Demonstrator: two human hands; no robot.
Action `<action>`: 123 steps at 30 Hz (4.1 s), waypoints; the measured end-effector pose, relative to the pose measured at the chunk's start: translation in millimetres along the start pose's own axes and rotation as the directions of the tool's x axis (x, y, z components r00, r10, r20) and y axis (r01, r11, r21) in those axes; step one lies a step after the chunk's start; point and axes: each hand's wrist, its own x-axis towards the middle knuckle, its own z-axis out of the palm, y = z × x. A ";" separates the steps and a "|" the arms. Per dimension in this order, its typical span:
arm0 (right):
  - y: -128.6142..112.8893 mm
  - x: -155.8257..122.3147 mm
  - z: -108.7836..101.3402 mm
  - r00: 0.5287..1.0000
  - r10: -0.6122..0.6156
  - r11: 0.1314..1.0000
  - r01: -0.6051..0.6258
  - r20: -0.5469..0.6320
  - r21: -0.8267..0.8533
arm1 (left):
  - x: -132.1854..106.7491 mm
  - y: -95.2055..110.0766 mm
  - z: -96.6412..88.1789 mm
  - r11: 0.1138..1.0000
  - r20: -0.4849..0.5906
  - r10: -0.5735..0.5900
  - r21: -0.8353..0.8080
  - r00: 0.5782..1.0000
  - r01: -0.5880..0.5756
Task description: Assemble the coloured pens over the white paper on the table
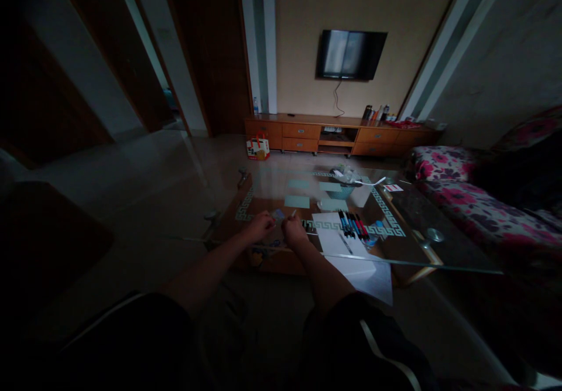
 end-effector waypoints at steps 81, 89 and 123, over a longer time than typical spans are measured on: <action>5.1 10.8 22.0 0.893 0.382 0.583 -0.033 -0.239 0.812 | 2.0 19.9 -16.0 0.887 -0.158 -0.046 -0.460 0.986 -0.033; 8.1 14.0 26.6 0.860 0.465 0.519 -0.071 -0.211 0.852 | -0.2 12.0 -14.1 0.943 -0.226 0.038 -0.313 0.973 -0.109; -5.8 9.6 15.1 0.824 0.543 0.411 -0.092 -0.163 0.907 | 6.0 26.5 -18.3 0.716 -0.211 -0.277 -0.695 0.937 0.055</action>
